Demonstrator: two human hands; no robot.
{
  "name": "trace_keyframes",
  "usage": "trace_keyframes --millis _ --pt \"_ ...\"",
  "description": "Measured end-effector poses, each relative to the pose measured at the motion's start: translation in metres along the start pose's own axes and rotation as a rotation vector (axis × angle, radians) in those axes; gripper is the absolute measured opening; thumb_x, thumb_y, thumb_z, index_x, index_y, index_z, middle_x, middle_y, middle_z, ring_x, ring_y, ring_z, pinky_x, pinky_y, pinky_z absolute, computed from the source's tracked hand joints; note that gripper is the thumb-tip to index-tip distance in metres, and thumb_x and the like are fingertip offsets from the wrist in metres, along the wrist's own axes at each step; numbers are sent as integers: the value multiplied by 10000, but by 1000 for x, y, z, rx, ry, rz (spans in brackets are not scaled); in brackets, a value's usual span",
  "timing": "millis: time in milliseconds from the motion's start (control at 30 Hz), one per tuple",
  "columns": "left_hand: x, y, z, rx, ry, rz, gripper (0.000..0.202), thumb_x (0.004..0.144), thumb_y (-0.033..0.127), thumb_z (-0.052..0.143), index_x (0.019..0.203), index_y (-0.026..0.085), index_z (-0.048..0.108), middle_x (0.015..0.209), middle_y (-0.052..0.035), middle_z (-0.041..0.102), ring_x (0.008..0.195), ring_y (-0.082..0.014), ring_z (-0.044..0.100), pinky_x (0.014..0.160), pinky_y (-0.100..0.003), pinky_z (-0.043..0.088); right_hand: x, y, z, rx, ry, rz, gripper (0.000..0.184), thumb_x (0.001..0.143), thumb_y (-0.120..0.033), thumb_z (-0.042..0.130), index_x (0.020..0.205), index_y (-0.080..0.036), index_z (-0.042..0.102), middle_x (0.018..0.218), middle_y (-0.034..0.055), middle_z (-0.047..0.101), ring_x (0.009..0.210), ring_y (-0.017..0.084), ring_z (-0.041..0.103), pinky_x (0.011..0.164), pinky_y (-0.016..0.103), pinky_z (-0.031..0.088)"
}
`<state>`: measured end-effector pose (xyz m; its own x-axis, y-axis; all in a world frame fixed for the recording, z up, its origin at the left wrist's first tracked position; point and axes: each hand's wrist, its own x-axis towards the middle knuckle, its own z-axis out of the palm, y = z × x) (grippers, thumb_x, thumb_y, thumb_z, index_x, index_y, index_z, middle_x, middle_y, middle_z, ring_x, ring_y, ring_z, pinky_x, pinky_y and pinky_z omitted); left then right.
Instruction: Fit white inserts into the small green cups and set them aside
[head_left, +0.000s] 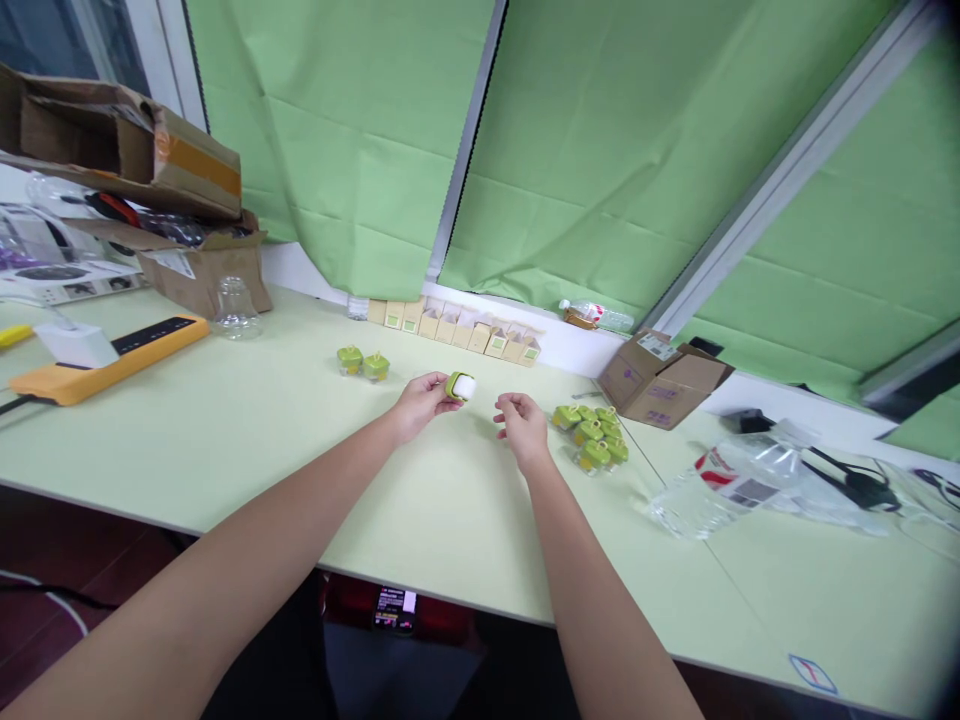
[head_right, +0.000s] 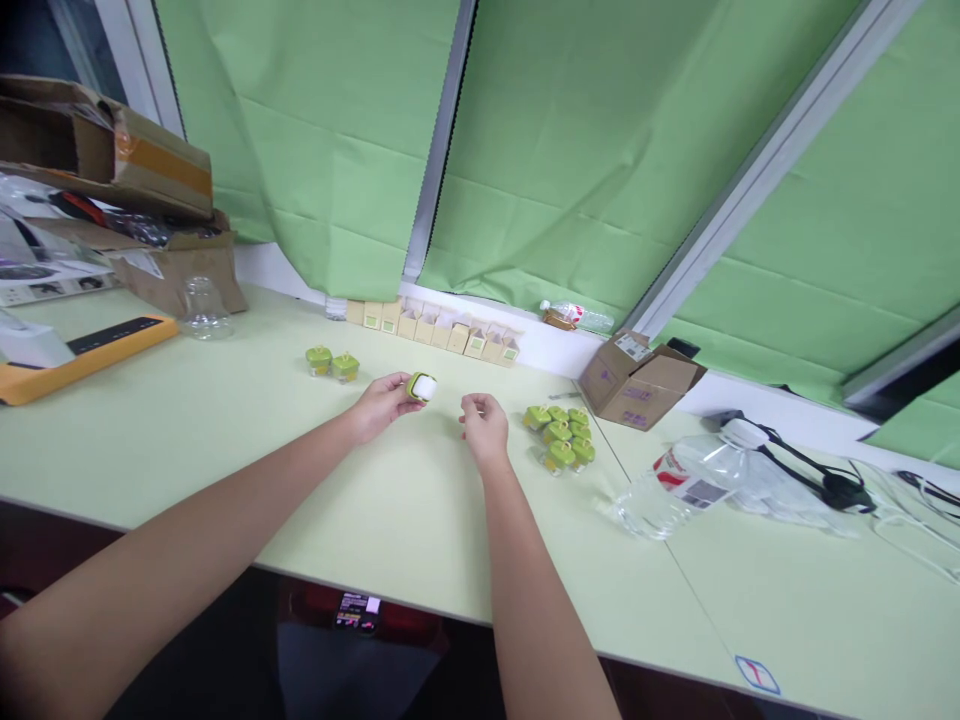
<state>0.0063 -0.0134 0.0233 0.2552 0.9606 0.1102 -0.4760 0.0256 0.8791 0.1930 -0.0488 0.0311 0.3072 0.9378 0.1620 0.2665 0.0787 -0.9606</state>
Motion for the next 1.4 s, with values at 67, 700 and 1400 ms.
trace_keyframes --millis 67,700,1400 --pt "2 -3 0 81 -2 12 252 760 335 747 829 123 629 801 -63 691 700 -136 656 778 -329 541 -6 -7 3 149 -112 -33 379 782 -536 591 965 -205 599 1015 73 639 790 187 647 474 233 503" --pt "-8 1 11 141 -93 -7 390 662 438 801 861 119 697 896 -77 687 857 -181 647 862 -359 523 -18 -13 23 357 -283 28 489 601 -456 826 939 -185 600 857 32 687 725 164 687 793 353 580" --pt "-5 9 6 -88 26 -32 334 716 361 789 920 104 729 1023 -116 710 883 -151 653 868 -285 516 3 7 4 -180 5 -61 461 689 -522 697 993 -184 621 947 64 647 738 161 596 694 311 499"
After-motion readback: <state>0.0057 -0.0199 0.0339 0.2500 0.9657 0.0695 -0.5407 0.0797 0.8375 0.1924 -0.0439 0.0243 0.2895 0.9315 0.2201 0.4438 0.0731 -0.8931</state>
